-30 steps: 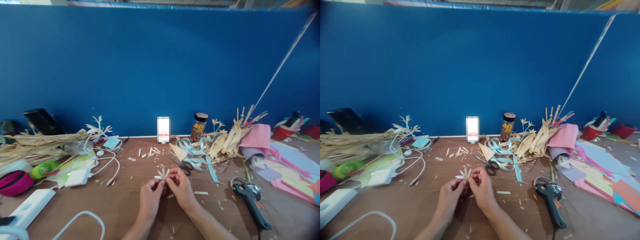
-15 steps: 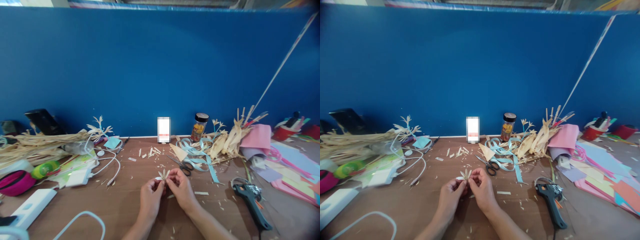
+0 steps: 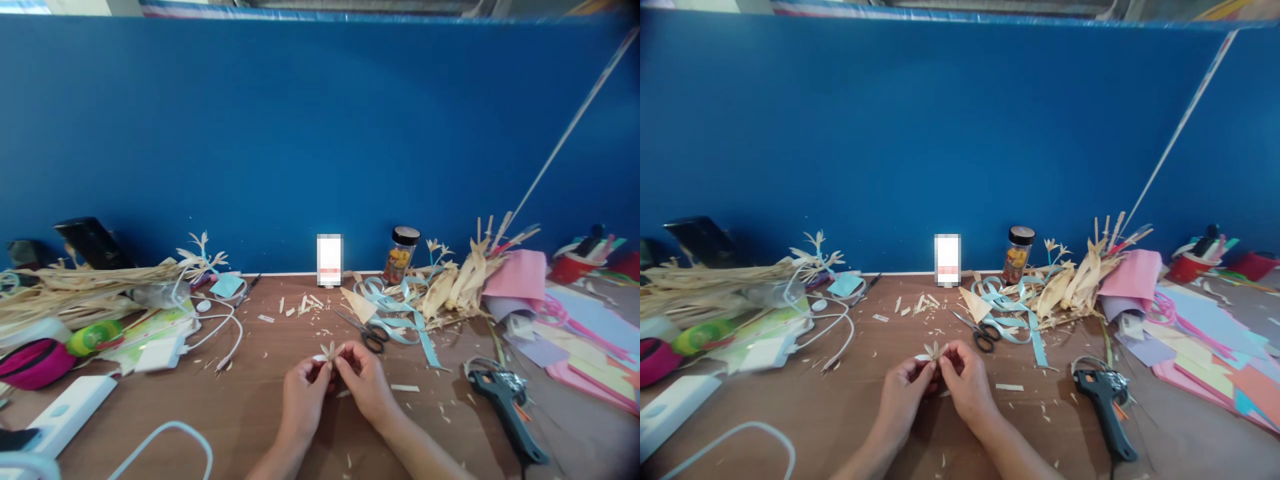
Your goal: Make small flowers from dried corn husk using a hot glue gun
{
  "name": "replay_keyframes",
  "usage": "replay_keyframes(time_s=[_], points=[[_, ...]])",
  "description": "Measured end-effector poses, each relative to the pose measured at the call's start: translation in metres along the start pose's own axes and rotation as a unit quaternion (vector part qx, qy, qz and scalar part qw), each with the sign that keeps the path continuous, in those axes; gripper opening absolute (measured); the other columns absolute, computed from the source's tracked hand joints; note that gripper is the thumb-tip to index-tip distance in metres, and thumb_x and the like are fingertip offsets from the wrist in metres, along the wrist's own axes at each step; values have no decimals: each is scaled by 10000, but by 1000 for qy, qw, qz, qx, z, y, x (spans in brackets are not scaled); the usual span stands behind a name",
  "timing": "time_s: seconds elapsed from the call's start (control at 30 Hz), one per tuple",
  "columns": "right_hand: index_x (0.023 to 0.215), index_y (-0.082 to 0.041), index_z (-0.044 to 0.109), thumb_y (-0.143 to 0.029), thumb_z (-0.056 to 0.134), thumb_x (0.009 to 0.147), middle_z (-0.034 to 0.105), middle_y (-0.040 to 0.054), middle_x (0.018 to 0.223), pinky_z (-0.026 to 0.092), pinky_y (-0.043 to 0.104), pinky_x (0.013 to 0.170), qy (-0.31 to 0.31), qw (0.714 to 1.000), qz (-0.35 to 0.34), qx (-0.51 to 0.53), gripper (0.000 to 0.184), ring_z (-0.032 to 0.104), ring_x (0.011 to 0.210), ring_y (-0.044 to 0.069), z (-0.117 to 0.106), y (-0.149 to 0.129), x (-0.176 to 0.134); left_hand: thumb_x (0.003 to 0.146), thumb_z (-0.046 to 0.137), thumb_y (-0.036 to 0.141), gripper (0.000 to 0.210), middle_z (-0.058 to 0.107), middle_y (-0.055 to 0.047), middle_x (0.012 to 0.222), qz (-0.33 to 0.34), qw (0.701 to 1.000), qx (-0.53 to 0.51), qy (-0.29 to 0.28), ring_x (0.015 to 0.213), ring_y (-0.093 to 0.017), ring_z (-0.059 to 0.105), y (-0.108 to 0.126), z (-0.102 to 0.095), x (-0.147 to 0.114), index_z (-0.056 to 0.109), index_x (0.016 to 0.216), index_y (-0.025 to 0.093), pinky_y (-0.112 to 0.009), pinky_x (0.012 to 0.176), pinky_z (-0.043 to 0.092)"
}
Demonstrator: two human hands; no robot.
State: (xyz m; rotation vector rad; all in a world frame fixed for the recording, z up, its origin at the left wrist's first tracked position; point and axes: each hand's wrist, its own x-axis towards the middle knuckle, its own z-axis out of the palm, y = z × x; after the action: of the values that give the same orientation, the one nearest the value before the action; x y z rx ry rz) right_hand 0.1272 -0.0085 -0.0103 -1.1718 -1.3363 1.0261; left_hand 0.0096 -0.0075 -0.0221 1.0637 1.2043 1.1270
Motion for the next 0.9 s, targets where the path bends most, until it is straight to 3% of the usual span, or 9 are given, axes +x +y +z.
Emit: replay_keyframes(time_s=[0.9], points=[[744, -168, 520, -281, 493, 764, 536, -8, 647, 420, 223, 581, 2, 1000, 4, 0, 118, 511, 612, 129, 0, -3, 0, 679, 575, 327, 202, 581, 16, 562, -5, 1000, -1, -6, 513, -107, 520, 6, 2, -2, 605, 692, 128, -191, 496, 404]])
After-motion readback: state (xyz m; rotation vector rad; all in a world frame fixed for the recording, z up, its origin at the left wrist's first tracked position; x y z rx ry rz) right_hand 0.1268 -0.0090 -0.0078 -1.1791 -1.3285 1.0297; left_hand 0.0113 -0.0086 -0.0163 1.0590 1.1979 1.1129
